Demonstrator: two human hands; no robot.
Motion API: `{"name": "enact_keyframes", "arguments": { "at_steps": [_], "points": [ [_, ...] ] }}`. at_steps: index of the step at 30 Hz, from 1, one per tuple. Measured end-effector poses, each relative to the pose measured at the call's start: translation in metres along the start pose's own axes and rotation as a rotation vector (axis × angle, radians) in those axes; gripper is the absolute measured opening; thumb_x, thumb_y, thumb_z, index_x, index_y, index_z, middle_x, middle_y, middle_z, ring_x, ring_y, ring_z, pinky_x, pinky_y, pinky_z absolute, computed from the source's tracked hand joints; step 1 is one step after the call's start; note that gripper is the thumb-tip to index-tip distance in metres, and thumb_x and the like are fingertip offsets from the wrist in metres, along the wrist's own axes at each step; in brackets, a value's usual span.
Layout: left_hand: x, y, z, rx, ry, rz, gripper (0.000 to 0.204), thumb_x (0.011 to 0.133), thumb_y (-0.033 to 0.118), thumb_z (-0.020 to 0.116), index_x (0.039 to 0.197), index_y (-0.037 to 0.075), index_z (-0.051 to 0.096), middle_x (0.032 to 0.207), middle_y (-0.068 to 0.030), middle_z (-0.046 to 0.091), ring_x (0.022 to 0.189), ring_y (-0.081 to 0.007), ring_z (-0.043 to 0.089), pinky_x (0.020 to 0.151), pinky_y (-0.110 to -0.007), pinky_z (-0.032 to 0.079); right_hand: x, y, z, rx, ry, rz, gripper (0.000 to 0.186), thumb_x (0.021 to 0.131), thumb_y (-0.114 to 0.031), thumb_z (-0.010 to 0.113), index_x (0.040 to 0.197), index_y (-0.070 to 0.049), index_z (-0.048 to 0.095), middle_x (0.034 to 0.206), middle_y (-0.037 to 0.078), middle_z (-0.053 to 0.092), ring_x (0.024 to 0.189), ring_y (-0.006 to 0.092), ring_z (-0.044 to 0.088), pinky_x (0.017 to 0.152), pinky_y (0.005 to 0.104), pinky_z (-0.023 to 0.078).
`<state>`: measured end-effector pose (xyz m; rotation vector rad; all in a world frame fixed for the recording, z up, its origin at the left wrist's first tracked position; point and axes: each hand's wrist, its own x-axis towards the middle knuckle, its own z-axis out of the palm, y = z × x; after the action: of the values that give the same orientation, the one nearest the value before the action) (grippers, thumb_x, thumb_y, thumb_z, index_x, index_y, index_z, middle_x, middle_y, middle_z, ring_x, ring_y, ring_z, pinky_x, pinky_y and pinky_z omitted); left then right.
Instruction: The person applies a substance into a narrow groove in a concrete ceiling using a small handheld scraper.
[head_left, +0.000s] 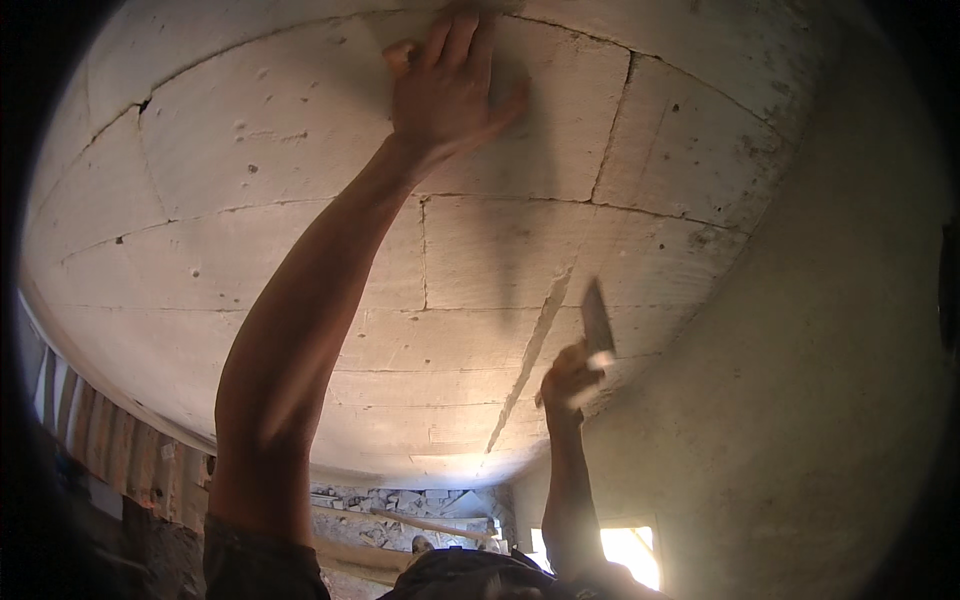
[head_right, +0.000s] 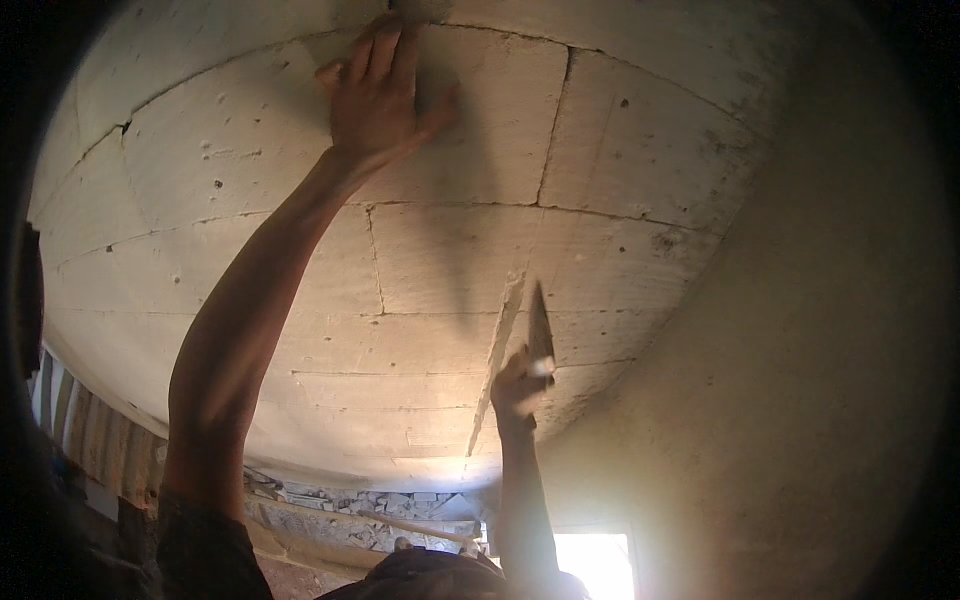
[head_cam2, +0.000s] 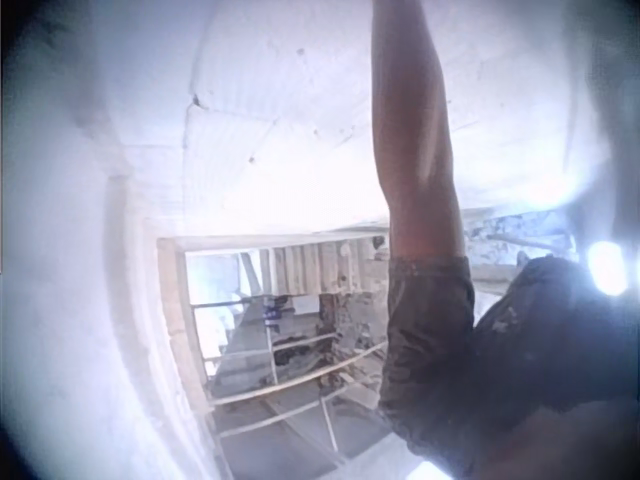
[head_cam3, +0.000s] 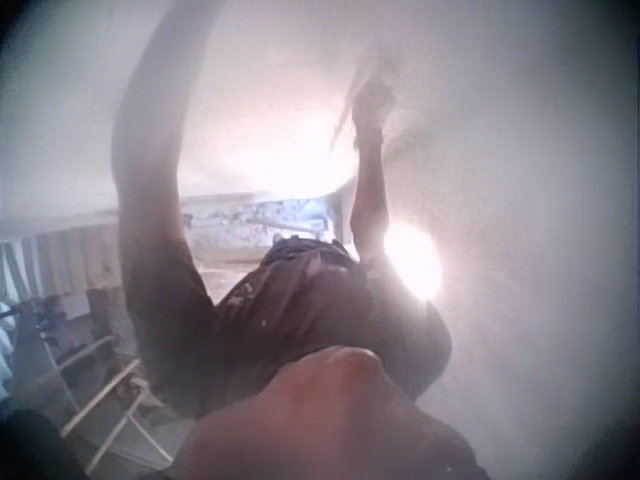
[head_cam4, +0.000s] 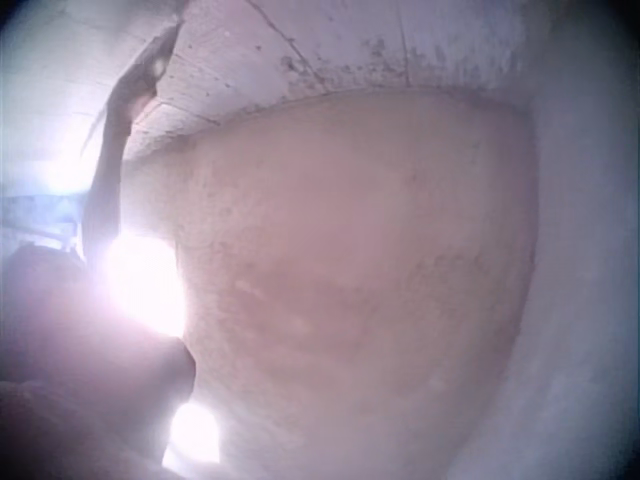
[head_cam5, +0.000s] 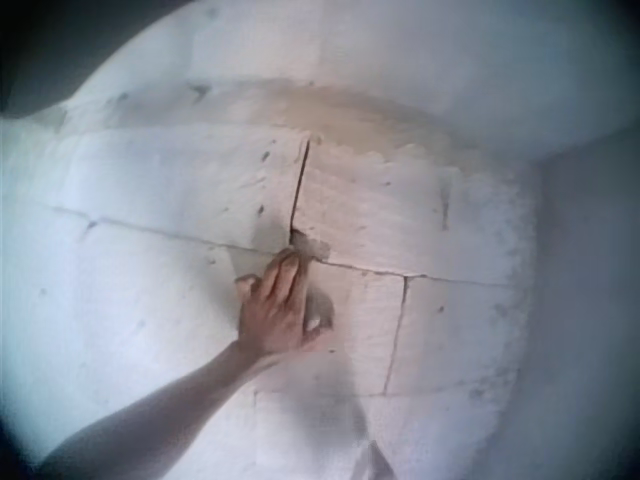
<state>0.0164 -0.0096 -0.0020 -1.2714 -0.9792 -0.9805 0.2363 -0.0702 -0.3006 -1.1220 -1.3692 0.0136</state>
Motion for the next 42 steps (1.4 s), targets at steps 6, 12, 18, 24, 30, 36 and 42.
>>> {"name": "enact_keyframes", "arguments": {
  "at_steps": [6, 12, 18, 24, 30, 36, 42],
  "points": [
    [0.000, -0.008, -0.008, -0.053, 0.007, 0.014, 0.081, 0.077, 0.047, 0.067, 0.134, -0.005, 0.046, 0.134, -0.0183, 0.045, 0.129, -0.0319, 0.040, 0.089, -0.050, 0.033, 0.005, -0.026, -0.015, -0.063, -0.201, 0.266, 0.036, 0.101, -0.030, 0.050, 0.099, 0.005, 0.057, 0.065, 0.023, 0.062, 0.059, 0.0338, 0.068, 0.047, 0.0417, 0.049],
    [0.004, -0.004, -0.004, -0.074, 0.007, -0.018, 0.078, 0.078, 0.049, 0.066, 0.132, -0.005, 0.048, 0.134, -0.0164, 0.046, 0.130, -0.0293, 0.040, 0.086, -0.049, 0.034, 0.002, 0.002, 0.007, 0.000, -0.099, 0.056, 0.041, 0.102, -0.035, 0.047, 0.093, 0.005, 0.056, 0.065, 0.021, 0.062, 0.048, 0.0278, 0.061, 0.042, 0.0395, 0.041],
    [-0.001, -0.011, -0.008, -0.130, 0.018, -0.005, 0.079, 0.079, 0.051, 0.065, 0.133, -0.004, 0.048, 0.137, -0.0152, 0.044, 0.131, -0.0272, 0.039, 0.087, -0.047, 0.033, -0.019, -0.016, -0.011, -0.227, -0.079, 0.107, 0.037, 0.101, -0.033, 0.049, 0.094, 0.002, 0.058, 0.069, 0.022, 0.063, 0.058, 0.0325, 0.065, 0.046, 0.0363, 0.045],
    [-0.007, -0.008, -0.007, -0.072, -0.014, -0.009, 0.079, 0.080, 0.053, 0.063, 0.133, -0.004, 0.049, 0.137, -0.0152, 0.044, 0.130, -0.0267, 0.039, 0.087, -0.046, 0.033, 0.003, -0.005, 0.017, -0.221, -0.275, 0.253, 0.031, 0.102, -0.028, 0.049, 0.090, 0.000, 0.054, 0.066, 0.021, 0.061, 0.064, 0.0377, 0.066, 0.053, 0.0450, 0.047],
    [0.000, -0.011, -0.004, -0.114, 0.012, -0.021, 0.078, 0.080, 0.053, 0.063, 0.132, -0.004, 0.049, 0.138, -0.0151, 0.044, 0.129, -0.0263, 0.039, 0.087, -0.047, 0.032, -0.016, -0.017, 0.000, 0.017, 0.050, -0.045, 0.035, 0.103, -0.031, 0.047, 0.090, 0.001, 0.053, 0.059, 0.021, 0.058, 0.051, 0.0329, 0.063, 0.044, 0.0416, 0.042],
    [-0.006, -0.011, -0.002, -0.100, -0.036, -0.013, 0.080, 0.080, 0.054, 0.062, 0.134, -0.003, 0.048, 0.139, -0.0152, 0.042, 0.132, -0.0260, 0.037, 0.087, -0.048, 0.032, 0.005, 0.004, 0.022, -0.316, -0.370, 0.202, 0.027, 0.098, -0.021, 0.053, 0.108, 0.003, 0.051, 0.081, 0.026, 0.068, 0.068, 0.0388, 0.069, 0.056, 0.0486, 0.053],
    [-0.001, -0.009, -0.002, -0.103, -0.015, -0.028, 0.082, 0.080, 0.056, 0.061, 0.135, -0.003, 0.047, 0.142, -0.0141, 0.040, 0.132, -0.0258, 0.035, 0.088, -0.048, 0.031, -0.012, 0.007, 0.000, -0.052, -0.067, 0.177, 0.032, 0.101, -0.026, 0.050, 0.103, 0.005, 0.056, 0.074, 0.026, 0.066, 0.067, 0.0413, 0.068, 0.056, 0.0474, 0.050]
  ]
}}
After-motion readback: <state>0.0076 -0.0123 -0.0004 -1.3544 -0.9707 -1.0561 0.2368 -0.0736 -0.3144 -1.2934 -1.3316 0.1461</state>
